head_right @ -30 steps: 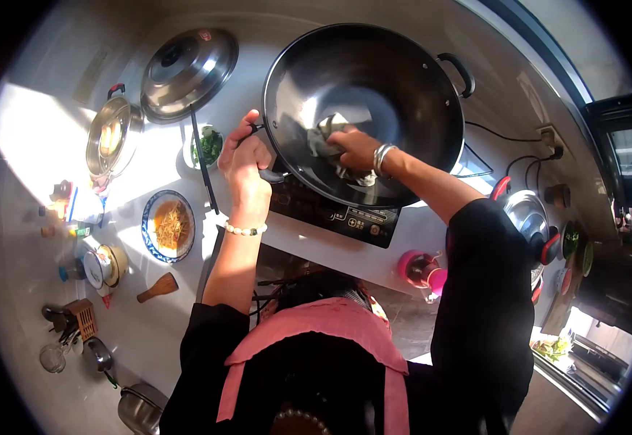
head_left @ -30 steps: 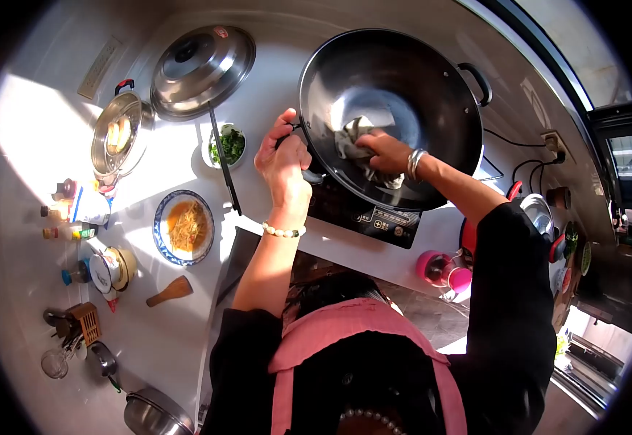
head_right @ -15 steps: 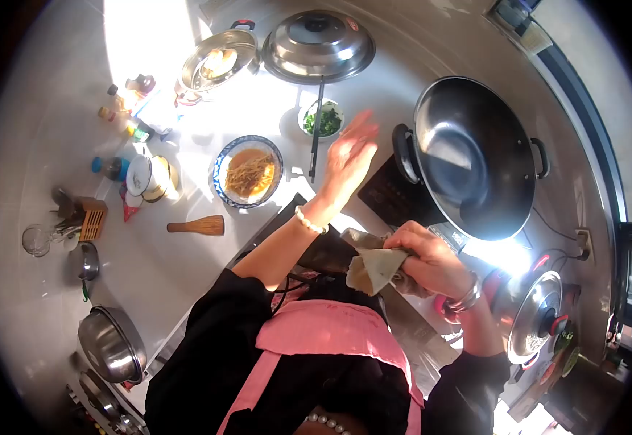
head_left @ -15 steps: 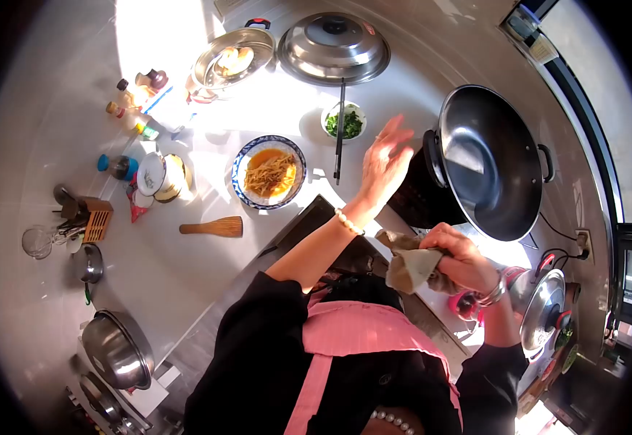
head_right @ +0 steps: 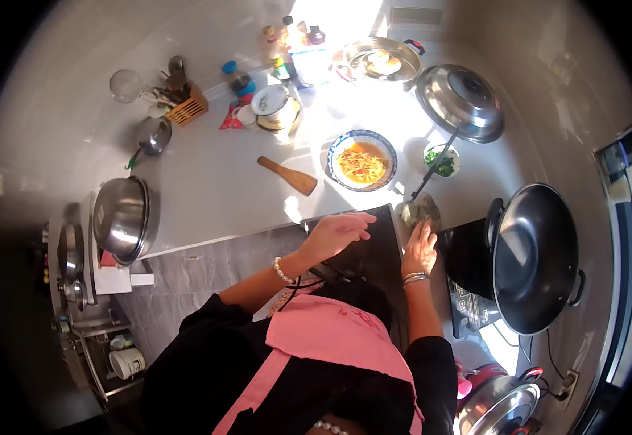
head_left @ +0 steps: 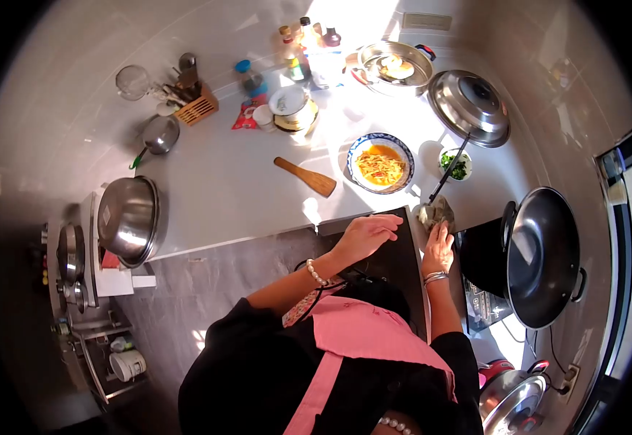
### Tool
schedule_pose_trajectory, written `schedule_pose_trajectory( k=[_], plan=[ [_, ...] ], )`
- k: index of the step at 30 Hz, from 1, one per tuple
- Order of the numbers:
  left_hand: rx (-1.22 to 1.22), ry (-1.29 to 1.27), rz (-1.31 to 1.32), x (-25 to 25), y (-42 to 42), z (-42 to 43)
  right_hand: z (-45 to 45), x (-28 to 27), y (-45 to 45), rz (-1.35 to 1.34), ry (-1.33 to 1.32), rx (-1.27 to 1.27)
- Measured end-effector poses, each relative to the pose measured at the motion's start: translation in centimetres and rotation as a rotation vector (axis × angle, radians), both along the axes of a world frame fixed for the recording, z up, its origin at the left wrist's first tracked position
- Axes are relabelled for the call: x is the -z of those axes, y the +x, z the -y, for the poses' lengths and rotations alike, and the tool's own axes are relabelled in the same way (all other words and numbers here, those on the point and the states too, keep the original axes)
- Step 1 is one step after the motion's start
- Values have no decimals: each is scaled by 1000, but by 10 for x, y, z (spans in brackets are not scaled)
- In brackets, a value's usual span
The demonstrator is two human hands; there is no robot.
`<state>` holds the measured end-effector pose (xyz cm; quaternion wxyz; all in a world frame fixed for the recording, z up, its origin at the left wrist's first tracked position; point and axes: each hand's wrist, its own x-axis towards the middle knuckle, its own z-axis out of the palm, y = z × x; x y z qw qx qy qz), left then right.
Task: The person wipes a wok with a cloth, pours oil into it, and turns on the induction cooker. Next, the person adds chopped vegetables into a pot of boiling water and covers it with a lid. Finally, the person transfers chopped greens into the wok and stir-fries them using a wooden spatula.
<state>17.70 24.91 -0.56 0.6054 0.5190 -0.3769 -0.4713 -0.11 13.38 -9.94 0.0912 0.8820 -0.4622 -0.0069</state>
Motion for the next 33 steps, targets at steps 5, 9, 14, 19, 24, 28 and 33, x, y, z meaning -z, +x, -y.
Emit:
schedule_pose_trajectory(
  k=[5,9,14,19,24,28,33],
  plan=[
    [-176,49,42,-4,57,-50,-20,-44,1,158,-32,-146],
    [-431,96,50,-15,109,-75,-22,-86,42,722,534,-244],
    [-624,121,-171,2,170,-89,-10,-120,160,1103,1173,-177],
    [-630,103,-243,35,223,-114,21,-140,275,1144,1145,-263],
    [-663,36,-351,51,248,-146,9,-130,312,1218,1145,-179],
    [-639,20,-273,46,254,-131,-18,-96,287,1079,1109,-66],
    [-421,-60,-52,54,260,-111,-14,-78,220,1311,1079,253]
  ],
)
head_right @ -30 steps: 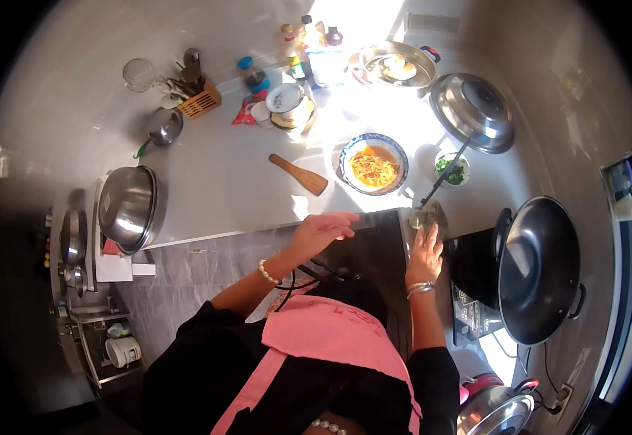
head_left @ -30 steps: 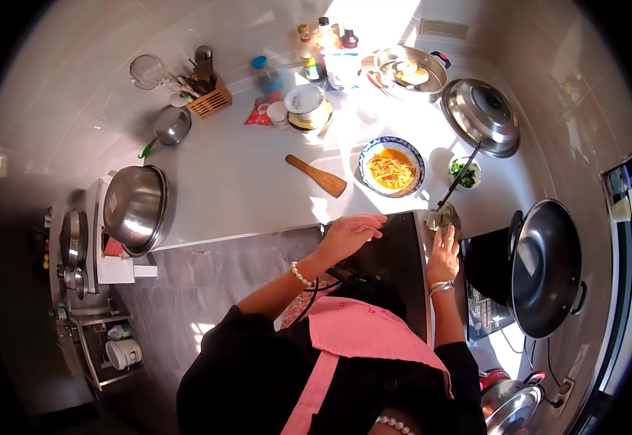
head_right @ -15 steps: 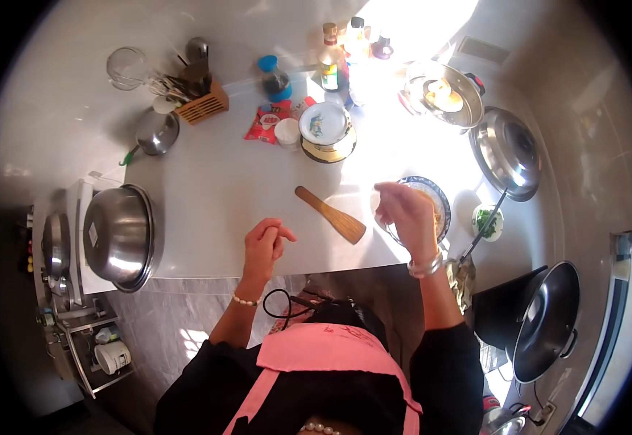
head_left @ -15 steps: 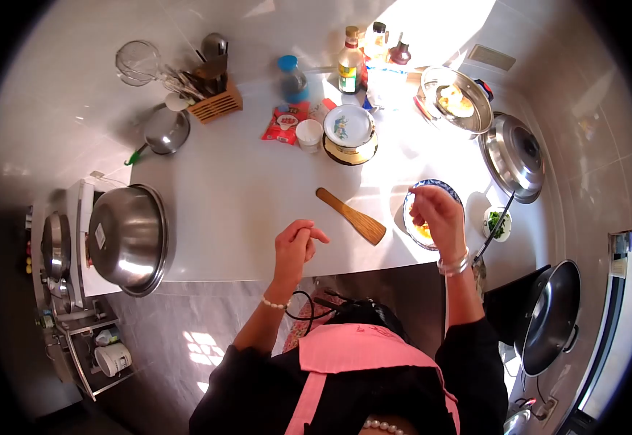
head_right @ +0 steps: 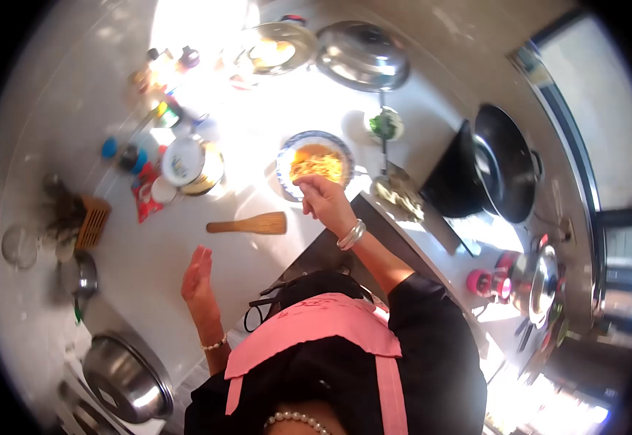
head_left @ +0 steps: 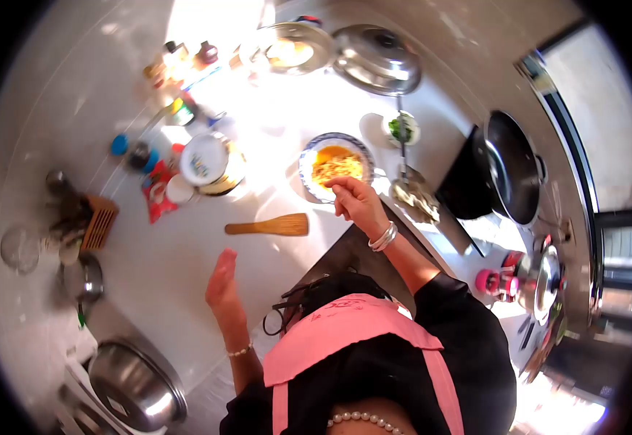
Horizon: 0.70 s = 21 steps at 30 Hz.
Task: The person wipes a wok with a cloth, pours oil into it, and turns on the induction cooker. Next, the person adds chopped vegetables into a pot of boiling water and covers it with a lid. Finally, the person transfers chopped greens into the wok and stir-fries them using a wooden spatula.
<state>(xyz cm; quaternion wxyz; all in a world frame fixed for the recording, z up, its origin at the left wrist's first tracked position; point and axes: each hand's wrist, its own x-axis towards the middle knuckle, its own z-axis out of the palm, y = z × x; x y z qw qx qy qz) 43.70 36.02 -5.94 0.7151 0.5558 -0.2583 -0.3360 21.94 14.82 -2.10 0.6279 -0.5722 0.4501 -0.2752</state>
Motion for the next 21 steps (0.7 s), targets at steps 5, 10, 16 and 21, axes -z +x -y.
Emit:
schedule_pose_trajectory(
  k=[5,10,16,21],
  plan=[
    [181,47,-184,-37,-33,46,-26,5,-86,-9,33,219],
    [406,134,-75,-48,-79,87,-97,10,-215,-4,-109,862],
    [661,123,-105,-51,-153,140,-202,37,-391,-490,-462,1849],
    [820,128,12,-65,-241,173,-230,64,-452,-324,-174,1665]
  ],
)
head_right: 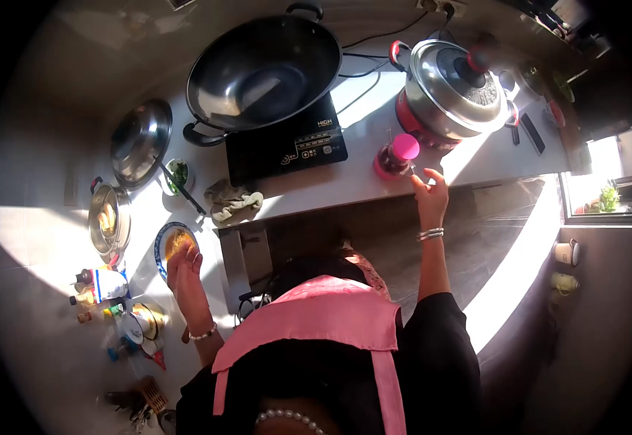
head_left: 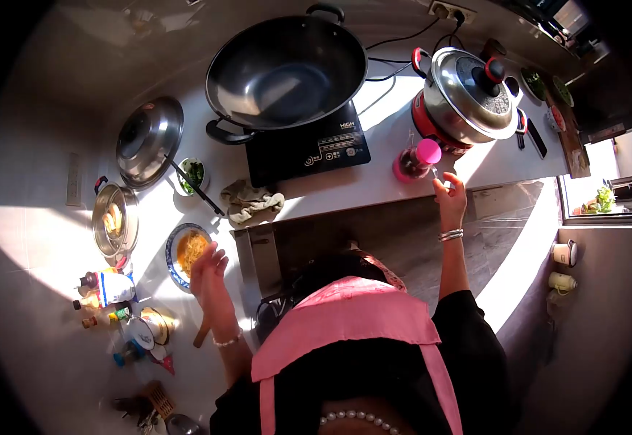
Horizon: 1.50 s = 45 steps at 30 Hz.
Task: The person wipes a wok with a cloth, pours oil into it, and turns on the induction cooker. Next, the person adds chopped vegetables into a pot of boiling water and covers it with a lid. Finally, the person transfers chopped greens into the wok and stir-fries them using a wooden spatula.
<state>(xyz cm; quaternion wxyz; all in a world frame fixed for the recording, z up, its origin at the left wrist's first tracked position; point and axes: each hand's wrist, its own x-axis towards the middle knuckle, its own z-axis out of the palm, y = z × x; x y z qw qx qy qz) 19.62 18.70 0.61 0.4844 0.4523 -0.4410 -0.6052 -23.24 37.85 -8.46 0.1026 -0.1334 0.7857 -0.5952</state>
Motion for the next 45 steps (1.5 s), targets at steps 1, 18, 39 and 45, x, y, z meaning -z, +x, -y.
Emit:
schedule_pose_trajectory(
  k=[1,18,39,45],
  plan=[
    [-20,36,54,-11,-23,8,0,12,-9,-16,1,-37],
    [-37,46,163,10,-164,198,15,23,-7,245,-357,-436],
    [-213,389,-321,10,-187,270,17,29,-2,315,-417,-425],
    [-127,379,-343,20,-172,271,20,38,-6,233,-407,-404]
  ],
)
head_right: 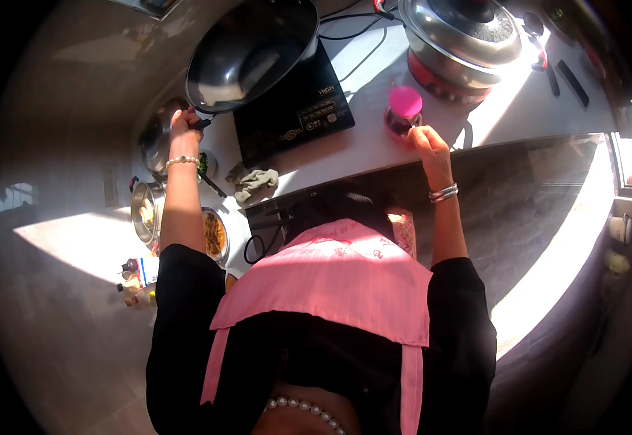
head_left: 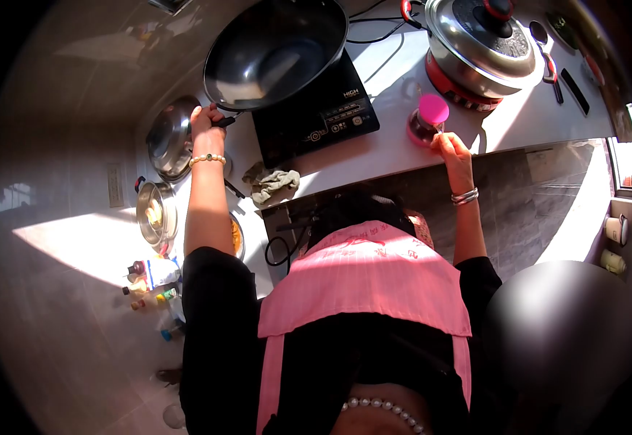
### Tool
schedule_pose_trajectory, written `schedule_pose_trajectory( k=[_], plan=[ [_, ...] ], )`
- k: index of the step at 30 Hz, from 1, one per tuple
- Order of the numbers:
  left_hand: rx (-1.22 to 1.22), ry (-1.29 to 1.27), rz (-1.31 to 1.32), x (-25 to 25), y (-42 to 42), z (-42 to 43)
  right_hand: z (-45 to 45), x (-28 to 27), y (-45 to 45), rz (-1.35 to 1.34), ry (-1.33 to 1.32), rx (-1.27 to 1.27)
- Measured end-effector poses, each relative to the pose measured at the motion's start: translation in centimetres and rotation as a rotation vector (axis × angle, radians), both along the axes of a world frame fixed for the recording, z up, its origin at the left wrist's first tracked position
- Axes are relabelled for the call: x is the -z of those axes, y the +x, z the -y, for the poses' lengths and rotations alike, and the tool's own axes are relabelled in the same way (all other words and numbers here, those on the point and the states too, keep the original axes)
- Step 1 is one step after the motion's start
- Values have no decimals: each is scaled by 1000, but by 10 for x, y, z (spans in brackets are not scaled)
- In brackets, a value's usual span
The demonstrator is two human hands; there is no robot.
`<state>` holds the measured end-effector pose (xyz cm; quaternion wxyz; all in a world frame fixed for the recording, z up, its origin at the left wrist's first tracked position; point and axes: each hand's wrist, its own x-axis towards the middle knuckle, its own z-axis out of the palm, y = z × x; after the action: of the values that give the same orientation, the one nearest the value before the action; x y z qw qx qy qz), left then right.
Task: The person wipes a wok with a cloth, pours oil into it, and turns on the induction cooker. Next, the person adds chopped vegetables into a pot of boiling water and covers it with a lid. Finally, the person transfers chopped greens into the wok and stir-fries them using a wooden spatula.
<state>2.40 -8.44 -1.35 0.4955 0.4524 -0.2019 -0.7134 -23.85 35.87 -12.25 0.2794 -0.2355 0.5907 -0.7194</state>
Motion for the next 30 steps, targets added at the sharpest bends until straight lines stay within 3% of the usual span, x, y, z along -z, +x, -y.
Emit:
schedule_pose_trajectory(
  k=[3,4,7,11,14,15,18,22,25,30],
  plan=[
    [0,-61,47,1,6,-10,3,-4,-3,41,6,54],
    [27,-73,50,0,8,-13,6,-10,-3,142,-83,73],
    [5,-58,16,-3,6,-22,15,-49,-7,84,-272,59],
    [62,-67,2,-19,5,-43,33,-133,-24,-118,-218,-92],
    [131,-101,167,-23,14,-53,61,-208,-25,-172,-11,-87],
    [128,-113,231,-27,17,-61,77,-221,-32,-329,-96,-132],
    [118,-157,299,-17,37,-62,118,-261,-37,-429,-14,-223],
    [-79,-224,178,-12,61,-85,175,-275,-48,-689,104,-349],
    [-53,-310,297,5,78,-103,207,-278,-49,-915,151,-397],
    [313,-464,417,30,78,-159,245,-294,-38,-1172,342,-481]
  ],
)
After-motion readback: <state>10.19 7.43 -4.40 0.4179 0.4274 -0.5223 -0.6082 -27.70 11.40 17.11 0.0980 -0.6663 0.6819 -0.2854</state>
